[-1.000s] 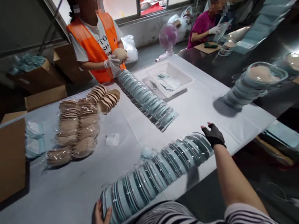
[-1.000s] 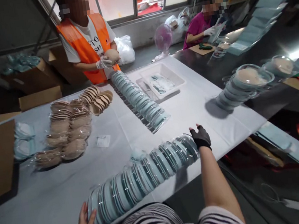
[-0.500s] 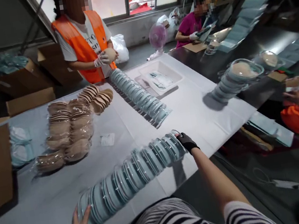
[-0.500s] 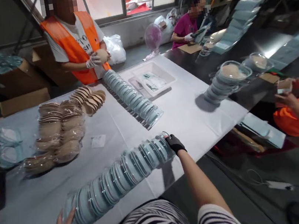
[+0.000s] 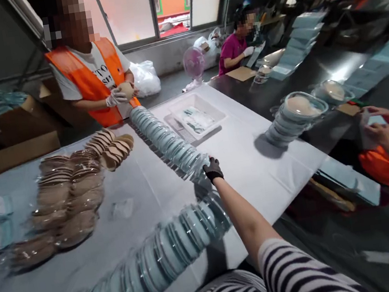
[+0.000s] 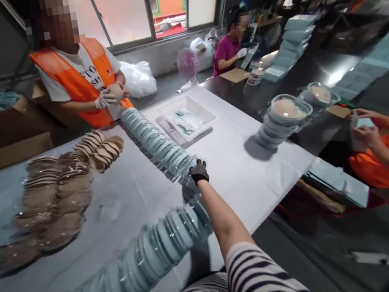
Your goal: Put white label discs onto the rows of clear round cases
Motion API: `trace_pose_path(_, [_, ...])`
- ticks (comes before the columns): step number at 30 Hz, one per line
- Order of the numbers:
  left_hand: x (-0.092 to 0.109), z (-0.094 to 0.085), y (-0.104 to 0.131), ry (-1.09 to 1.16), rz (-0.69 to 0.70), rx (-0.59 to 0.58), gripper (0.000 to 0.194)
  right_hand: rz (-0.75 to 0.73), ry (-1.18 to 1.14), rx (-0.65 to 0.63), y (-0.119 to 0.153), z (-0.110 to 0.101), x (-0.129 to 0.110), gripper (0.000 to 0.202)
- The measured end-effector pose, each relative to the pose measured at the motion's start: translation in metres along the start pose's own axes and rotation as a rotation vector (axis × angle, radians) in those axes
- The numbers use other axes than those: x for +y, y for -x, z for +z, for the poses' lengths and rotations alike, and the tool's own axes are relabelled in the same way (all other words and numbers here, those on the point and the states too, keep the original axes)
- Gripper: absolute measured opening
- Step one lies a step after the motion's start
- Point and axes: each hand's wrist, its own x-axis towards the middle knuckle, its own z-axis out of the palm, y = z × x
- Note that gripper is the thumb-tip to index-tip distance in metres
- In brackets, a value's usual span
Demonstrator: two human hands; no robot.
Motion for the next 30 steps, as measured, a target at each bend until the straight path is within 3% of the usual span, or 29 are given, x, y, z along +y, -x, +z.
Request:
trace_pose_path(3, [0.085, 0.044, 0.010, -0.010, 0.114, 0.130, 0.067, -0.014, 0.027, 0.021, -0.019, -0.033, 0.040, 0.057])
trace_pose_path(6, [0.170, 0.087, 0.027, -0.011, 0.202, 0.033, 0.053, 0.021, 0.067, 0.069, -0.045, -0.079, 0.077, 0.052])
trace_pose_path(9, [0.236, 0.122, 0.050, -0.028, 0.291, -0.120, 0.039, 0.066, 0.051, 0.184, -0.078, -0.113, 0.096, 0.053])
trace_pose_path(11, [0.271, 0.139, 0.066, -0.045, 0.356, -0.281, 0.038, 0.078, 0.023, 0.226, -0.101, -0.124, 0.097, 0.055])
trace_pose_path(14, [0.311, 0.158, 0.080, -0.096, 0.394, -0.518, 0.045, 0.034, 0.044, 0.146, -0.127, -0.126, 0.087, 0.059])
trace_pose_path(17, [0.329, 0.169, 0.080, -0.136, 0.357, -0.634, 0.054, -0.033, 0.129, 0.087, -0.144, -0.130, 0.074, 0.060])
trace_pose_path(20, [0.328, 0.173, 0.083, -0.136, 0.346, -0.638, 0.056, -0.178, 0.176, 0.220, -0.162, -0.140, 0.055, 0.060])
trace_pose_path(23, [0.318, 0.177, 0.090, -0.124, 0.351, -0.608, 0.055, -0.444, 0.200, 0.263, -0.192, -0.142, 0.014, 0.054])
trace_pose_path(26, [0.308, 0.182, 0.096, -0.119, 0.340, -0.586, 0.055, -0.616, 0.310, 0.128, -0.242, -0.123, -0.042, 0.054])
trace_pose_path(28, [0.303, 0.184, 0.101, -0.112, 0.347, -0.581, 0.058, -0.557, 0.418, -0.001, -0.276, -0.103, -0.074, 0.067])
trace_pose_path(30, [0.297, 0.185, 0.106, -0.115, 0.358, -0.575, 0.062, -0.382, 0.529, -0.121, -0.303, -0.083, -0.094, 0.088])
